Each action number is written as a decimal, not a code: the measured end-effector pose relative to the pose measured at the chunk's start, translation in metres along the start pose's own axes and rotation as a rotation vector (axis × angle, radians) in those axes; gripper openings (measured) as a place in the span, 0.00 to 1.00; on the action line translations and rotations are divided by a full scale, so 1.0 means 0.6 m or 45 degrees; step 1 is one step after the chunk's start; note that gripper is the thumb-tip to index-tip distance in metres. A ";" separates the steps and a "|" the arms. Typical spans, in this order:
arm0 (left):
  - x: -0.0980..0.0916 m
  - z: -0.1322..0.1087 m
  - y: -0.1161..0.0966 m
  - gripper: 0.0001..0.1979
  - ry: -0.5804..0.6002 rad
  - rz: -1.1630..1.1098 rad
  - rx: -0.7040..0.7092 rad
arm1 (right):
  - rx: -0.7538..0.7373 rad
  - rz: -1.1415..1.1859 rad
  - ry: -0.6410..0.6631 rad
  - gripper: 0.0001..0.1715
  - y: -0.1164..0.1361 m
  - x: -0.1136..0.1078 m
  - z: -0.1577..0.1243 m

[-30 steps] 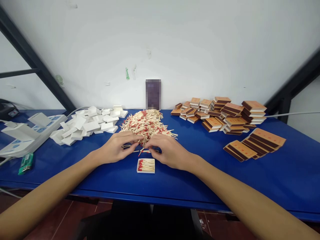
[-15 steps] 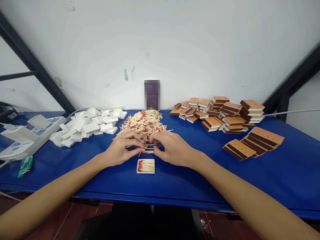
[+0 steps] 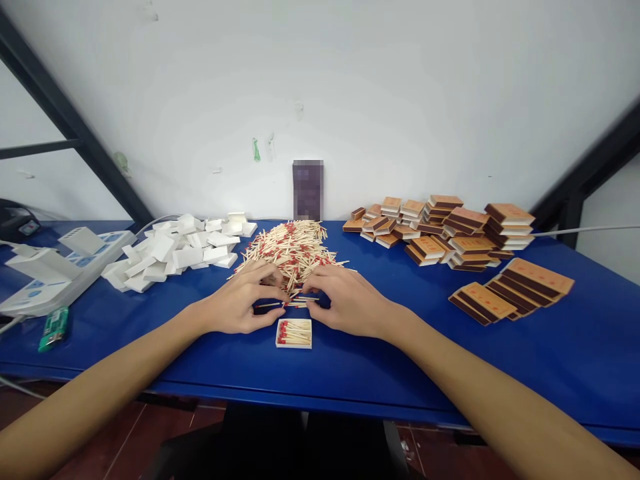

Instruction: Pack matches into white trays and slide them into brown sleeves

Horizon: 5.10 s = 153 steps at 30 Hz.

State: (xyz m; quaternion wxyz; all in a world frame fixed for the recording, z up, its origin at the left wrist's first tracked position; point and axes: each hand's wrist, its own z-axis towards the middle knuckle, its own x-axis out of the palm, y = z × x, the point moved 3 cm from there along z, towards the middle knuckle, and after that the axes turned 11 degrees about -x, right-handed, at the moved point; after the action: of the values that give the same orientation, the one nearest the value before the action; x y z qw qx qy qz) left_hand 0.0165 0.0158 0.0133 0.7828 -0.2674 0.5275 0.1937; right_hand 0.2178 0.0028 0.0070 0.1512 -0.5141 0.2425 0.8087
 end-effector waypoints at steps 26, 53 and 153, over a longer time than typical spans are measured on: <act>0.007 0.003 0.005 0.06 0.005 0.027 -0.006 | -0.014 0.084 0.057 0.07 0.002 0.000 0.002; -0.020 0.000 0.020 0.09 -0.044 0.151 0.006 | -0.029 0.143 0.066 0.09 0.002 0.009 0.003; -0.007 0.003 0.006 0.06 -0.049 -0.166 -0.190 | 0.414 1.215 -0.456 0.24 -0.008 0.013 0.015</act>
State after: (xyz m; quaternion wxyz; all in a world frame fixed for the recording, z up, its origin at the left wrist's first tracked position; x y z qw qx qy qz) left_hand 0.0144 0.0195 0.0168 0.7816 -0.3550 0.4779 0.1861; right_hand 0.2100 0.0118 0.0020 -0.1165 -0.1707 0.5419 0.8147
